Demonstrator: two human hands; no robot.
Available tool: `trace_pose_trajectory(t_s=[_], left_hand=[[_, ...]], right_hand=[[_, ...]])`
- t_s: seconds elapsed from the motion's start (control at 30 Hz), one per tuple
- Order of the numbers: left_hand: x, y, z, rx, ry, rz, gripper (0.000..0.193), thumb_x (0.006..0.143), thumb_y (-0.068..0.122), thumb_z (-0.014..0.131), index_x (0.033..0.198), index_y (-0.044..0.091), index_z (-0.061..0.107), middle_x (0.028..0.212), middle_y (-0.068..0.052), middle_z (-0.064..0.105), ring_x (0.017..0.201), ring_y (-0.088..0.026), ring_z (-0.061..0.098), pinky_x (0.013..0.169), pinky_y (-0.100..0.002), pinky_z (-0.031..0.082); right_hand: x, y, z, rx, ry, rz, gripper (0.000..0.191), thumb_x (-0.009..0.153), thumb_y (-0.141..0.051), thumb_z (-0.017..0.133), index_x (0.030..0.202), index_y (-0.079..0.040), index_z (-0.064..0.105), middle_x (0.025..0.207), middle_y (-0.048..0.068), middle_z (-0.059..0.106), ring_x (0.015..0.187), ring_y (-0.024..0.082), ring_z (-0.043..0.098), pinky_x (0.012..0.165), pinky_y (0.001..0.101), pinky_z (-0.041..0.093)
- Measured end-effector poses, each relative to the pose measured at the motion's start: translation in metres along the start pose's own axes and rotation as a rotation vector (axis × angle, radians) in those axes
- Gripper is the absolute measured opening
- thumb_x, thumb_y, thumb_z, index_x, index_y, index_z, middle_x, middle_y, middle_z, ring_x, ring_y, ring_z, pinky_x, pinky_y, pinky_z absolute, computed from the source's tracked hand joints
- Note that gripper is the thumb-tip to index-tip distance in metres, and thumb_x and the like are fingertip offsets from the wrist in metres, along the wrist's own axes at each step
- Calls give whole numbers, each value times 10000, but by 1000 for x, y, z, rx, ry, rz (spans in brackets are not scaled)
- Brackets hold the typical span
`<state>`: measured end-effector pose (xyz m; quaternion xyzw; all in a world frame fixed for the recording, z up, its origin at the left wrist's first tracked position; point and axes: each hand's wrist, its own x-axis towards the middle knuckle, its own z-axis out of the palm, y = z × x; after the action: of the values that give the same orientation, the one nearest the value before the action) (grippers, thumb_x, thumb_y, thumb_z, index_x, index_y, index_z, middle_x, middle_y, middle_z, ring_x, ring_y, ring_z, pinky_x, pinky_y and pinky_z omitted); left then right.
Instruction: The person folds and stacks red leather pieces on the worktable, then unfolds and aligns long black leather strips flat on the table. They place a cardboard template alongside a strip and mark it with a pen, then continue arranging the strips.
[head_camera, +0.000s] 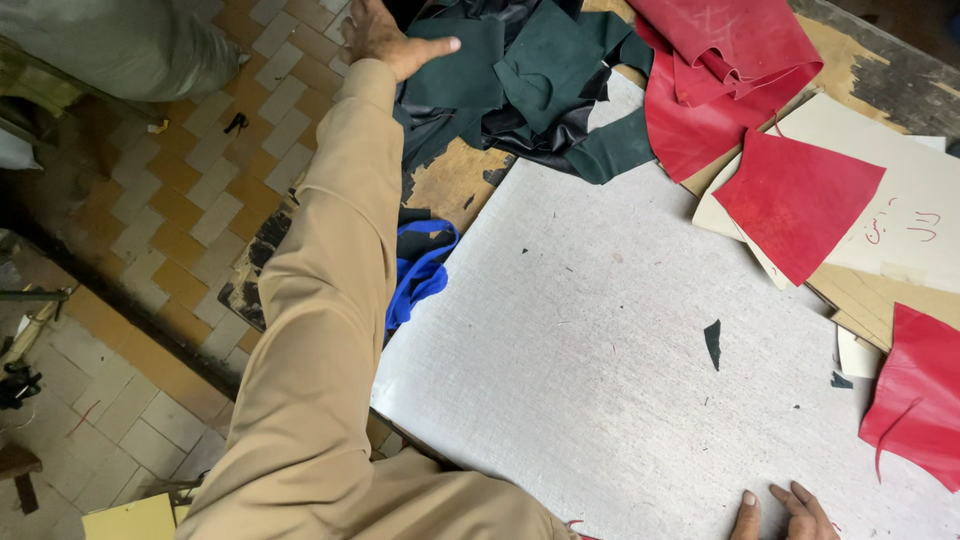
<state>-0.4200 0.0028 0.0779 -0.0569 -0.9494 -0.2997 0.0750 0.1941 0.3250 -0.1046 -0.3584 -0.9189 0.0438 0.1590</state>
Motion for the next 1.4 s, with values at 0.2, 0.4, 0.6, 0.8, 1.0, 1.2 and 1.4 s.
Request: trace_pose_trajectory(t_s=[0.2, 0.4, 0.6, 0.8, 1.0, 1.2, 1.4], left_hand=[[8, -5, 26, -11, -332, 154, 1174, 705, 499, 936, 1642, 252, 272, 1622, -122, 408, 1474, -345, 414, 1203, -445, 361], [-7, -7, 47, -52, -184, 412, 902, 814, 333, 917, 1575, 311, 433, 1526, -137, 520, 1368, -366, 535, 1154, -452, 415], [-66, 2, 80, 201, -119, 671, 670, 982, 99, 718, 1565, 361, 513, 1538, -120, 545, 1203, -395, 618, 1035, -492, 515], [-140, 24, 100, 423, -43, 859, 633, 820, 112, 686, 1444, 186, 609, 1487, -168, 548, 1190, -441, 558, 915, -507, 520], [-168, 29, 72, 67, -236, 697, 445, 970, 233, 660, 1405, 148, 627, 1379, -141, 640, 1206, -384, 629, 930, -433, 569], [-69, 17, 63, 52, -138, 458, 960, 869, 551, 852, 1566, 143, 332, 1565, -232, 391, 1417, -433, 400, 1089, -624, 364], [-97, 25, 119, 335, -506, 376, 1128, 775, 574, 833, 1613, 280, 137, 1649, -238, 103, 1485, -541, 143, 1169, -696, 179]], right_hand=[[1, -3, -3, 4, 0, -21, 332, 941, -178, 800, 1117, 71, 668, 1213, 259, 662, 1060, 323, 685, 983, 411, 541], [2, -4, -6, -40, 17, -36, 311, 892, -182, 817, 1075, 35, 689, 1211, 250, 673, 1054, 339, 669, 965, 421, 539], [5, -8, -10, 101, 132, -133, 304, 884, -189, 815, 1098, -11, 691, 1225, 222, 686, 1026, 314, 626, 931, 423, 476], [-6, -8, -15, 126, 140, -123, 285, 906, -187, 819, 1092, -19, 685, 1256, 195, 686, 1048, 303, 605, 978, 401, 466], [-12, -3, -10, 150, 150, -88, 266, 912, -166, 813, 1101, -27, 687, 1251, 172, 688, 1099, 309, 608, 1049, 404, 465], [-15, 4, -9, 78, 82, -77, 259, 920, -152, 809, 1107, -29, 679, 1275, 169, 672, 1169, 291, 594, 1087, 409, 438], [-15, 3, -8, 148, 113, -86, 257, 913, -151, 801, 1104, -37, 673, 1275, 163, 669, 1157, 291, 589, 1104, 420, 442]])
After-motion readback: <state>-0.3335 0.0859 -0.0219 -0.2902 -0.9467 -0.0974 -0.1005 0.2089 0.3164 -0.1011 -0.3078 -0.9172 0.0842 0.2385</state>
